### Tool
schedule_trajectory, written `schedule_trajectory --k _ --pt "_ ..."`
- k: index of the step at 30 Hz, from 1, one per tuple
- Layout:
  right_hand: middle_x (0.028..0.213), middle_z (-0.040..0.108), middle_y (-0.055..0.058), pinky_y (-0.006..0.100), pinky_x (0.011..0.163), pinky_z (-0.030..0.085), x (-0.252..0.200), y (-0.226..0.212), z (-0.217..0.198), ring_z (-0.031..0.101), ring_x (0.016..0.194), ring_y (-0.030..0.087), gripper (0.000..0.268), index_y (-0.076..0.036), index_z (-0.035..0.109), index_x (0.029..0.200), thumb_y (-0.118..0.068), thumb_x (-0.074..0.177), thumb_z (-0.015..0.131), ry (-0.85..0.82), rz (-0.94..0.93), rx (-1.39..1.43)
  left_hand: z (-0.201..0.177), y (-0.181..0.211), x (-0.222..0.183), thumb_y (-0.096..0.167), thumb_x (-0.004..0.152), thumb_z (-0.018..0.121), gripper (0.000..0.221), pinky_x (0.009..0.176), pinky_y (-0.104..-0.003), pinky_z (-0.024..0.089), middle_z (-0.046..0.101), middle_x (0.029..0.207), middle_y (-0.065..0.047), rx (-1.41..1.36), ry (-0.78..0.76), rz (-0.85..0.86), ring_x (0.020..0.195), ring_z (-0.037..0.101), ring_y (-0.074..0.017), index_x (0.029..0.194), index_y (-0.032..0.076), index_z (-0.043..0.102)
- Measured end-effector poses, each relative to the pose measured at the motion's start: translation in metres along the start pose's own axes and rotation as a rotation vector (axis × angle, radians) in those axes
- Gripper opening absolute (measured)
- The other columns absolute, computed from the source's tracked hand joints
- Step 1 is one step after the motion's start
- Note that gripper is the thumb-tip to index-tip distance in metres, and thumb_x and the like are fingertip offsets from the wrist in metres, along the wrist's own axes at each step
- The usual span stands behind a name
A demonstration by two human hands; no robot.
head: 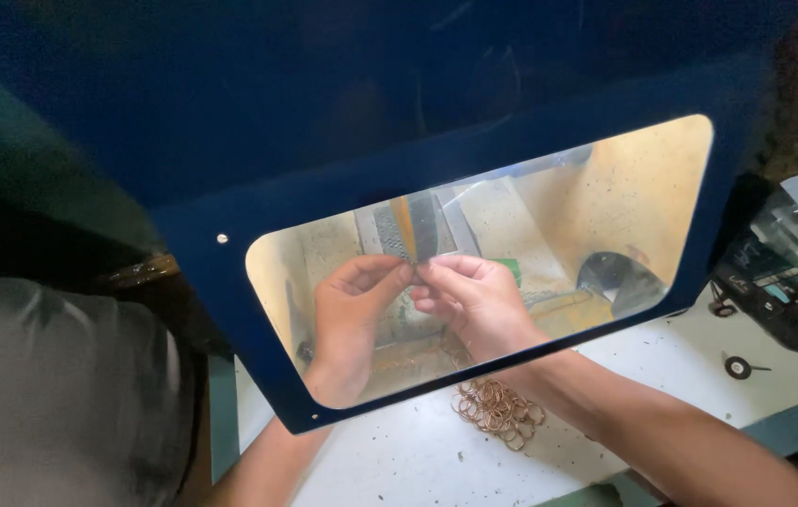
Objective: Polishing a small metal ring using an abrasive strip and sanding stick inside a protective workstation
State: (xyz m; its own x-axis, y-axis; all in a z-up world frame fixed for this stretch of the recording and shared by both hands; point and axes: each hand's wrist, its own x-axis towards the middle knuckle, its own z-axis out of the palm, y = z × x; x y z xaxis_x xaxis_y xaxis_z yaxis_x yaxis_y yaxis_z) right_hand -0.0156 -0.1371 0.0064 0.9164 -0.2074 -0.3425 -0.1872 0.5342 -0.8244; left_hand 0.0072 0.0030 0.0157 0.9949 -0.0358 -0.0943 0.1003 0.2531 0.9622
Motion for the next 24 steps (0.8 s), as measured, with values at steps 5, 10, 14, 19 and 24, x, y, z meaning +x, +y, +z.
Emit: schedule_trajectory --k 5,10,14,19,24 --pt "0.082 0.076 0.017 0.029 0.073 0.066 0.013 0.01 -0.005 0.076 0.073 0.02 0.022 0.006 0.072 0.096 -0.01 0.085 0.083 -0.039 0.0 -0.007 -0.003 -0.01 0.006 0.007 0.075 0.089 0.027 0.082 -0.029 0.06 0.08 0.092 -0.012 -0.052 0.017 -0.014 0.084 0.075 -0.0159 0.098 0.002 0.076" --pt "0.077 0.075 0.016 0.028 0.069 0.065 0.012 0.008 -0.001 0.075 0.07 0.019 0.022 0.006 0.071 0.093 -0.009 0.084 0.084 -0.058 -0.005 -0.011 -0.008 -0.015 0.011 0.006 0.074 0.09 0.028 0.082 -0.029 0.06 0.08 0.092 -0.012 -0.086 0.042 -0.019 0.085 0.075 -0.0158 0.097 0.003 0.075" --pt "0.073 0.074 0.017 0.029 0.066 0.065 0.016 0.012 -0.001 0.074 0.066 0.02 0.023 0.006 0.071 0.089 -0.01 0.083 0.086 -0.083 -0.046 -0.019 -0.009 -0.005 0.005 0.005 0.075 0.089 0.028 0.082 -0.03 0.061 0.08 0.093 -0.013 -0.086 0.035 -0.038 0.084 0.075 -0.0164 0.099 0.002 0.075" --pt "0.064 0.07 0.018 0.029 0.06 0.064 0.006 0.006 0.001 0.07 0.056 0.02 0.024 0.006 0.072 0.087 -0.011 0.082 0.088 -0.128 -0.099 -0.034 -0.009 -0.004 -0.002 0.002 0.077 0.087 0.028 0.084 -0.03 0.061 0.08 0.094 -0.012 -0.08 0.015 0.009 0.085 0.075 -0.0157 0.102 0.002 0.073" --pt "0.065 0.071 0.021 0.033 0.049 0.062 -0.01 -0.012 -0.006 0.07 0.045 0.022 0.003 0.005 0.079 0.081 0.004 0.081 0.082 -0.26 -0.485 -0.314 -0.004 0.029 -0.023 -0.003 0.074 0.086 0.047 0.09 -0.031 0.062 0.08 0.094 -0.013 0.151 -0.092 0.181 0.087 0.076 -0.0159 0.117 0.006 0.072"
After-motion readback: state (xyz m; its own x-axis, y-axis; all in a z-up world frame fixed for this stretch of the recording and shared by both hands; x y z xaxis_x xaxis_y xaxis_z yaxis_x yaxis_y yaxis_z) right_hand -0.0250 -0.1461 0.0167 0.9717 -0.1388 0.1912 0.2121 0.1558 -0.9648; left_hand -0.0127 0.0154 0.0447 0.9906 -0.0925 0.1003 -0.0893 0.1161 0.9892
